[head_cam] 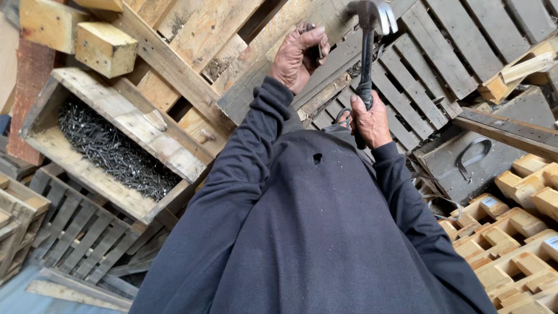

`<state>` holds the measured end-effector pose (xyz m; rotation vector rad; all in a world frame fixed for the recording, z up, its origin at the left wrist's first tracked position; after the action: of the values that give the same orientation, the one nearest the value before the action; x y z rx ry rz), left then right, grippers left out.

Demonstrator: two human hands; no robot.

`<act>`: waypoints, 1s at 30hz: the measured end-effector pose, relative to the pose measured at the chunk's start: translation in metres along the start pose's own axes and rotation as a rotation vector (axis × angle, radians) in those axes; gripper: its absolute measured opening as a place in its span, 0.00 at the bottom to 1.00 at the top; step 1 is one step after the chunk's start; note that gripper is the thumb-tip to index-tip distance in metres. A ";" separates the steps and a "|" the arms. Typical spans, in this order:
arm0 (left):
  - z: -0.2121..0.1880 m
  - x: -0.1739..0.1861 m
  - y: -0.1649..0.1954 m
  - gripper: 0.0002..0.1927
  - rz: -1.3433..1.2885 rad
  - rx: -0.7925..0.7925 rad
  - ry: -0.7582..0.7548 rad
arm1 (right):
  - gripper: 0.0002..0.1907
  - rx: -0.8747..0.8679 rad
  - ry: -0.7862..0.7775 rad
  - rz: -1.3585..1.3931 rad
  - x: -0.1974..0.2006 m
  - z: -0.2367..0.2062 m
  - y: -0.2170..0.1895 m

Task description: The person assembles wooden pallets by placing small wooden blocks and hammering nails into the pallet structure. They repeatedly pick up blocks, position them, and use a hammer to secure nails.

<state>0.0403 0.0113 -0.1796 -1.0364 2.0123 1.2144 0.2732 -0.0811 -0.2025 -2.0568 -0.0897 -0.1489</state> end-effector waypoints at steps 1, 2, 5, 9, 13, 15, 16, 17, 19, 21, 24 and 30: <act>0.000 0.002 -0.001 0.08 0.016 -0.012 0.017 | 0.18 -0.027 -0.005 -0.012 0.001 0.000 0.002; 0.001 0.003 -0.002 0.08 0.033 -0.025 0.033 | 0.19 -0.050 -0.011 -0.004 0.002 0.001 0.003; 0.003 0.006 0.001 0.10 0.067 -0.072 -0.012 | 0.19 -0.053 -0.015 0.008 0.003 0.001 0.001; 0.006 0.011 0.011 0.12 0.107 -0.051 -0.057 | 0.20 -0.020 -0.004 0.005 0.002 0.000 -0.004; 0.016 0.017 0.020 0.13 0.356 -0.118 -0.036 | 0.20 -0.055 -0.007 0.055 -0.002 -0.002 -0.007; 0.027 0.016 0.019 0.12 0.501 -0.149 -0.085 | 0.20 -0.053 -0.026 0.060 -0.004 -0.003 -0.011; 0.034 0.016 0.018 0.11 0.542 -0.159 -0.086 | 0.21 -0.045 -0.036 0.061 -0.004 -0.005 -0.014; 0.042 0.017 0.016 0.11 0.583 -0.169 -0.086 | 0.20 -0.035 -0.010 0.029 -0.003 -0.007 -0.017; 0.055 0.016 0.011 0.11 0.636 -0.241 -0.131 | 0.19 -0.029 0.038 -0.039 0.001 -0.012 -0.022; 0.064 0.011 0.008 0.08 0.658 -0.380 -0.240 | 0.18 0.003 0.046 0.001 0.003 -0.019 -0.029; 0.066 0.010 0.011 0.06 0.882 -0.759 -0.121 | 0.17 0.021 0.081 0.013 0.004 -0.026 -0.032; 0.051 0.011 0.002 0.08 1.199 -1.009 0.118 | 0.17 -0.065 0.154 -0.017 0.001 -0.028 -0.028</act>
<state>0.0362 0.0543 -0.2094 -0.0784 2.0873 3.0164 0.2684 -0.0925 -0.1649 -2.1018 -0.0079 -0.3237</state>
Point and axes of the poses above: each hand's wrist, its own z-axis towards the middle knuckle, its own x-axis out of the back of the hand, y = z × x, the point moved 5 cm from there along z, towards the middle knuckle, and after that the axes turned 13 degrees about y, right-handed, at the moved point
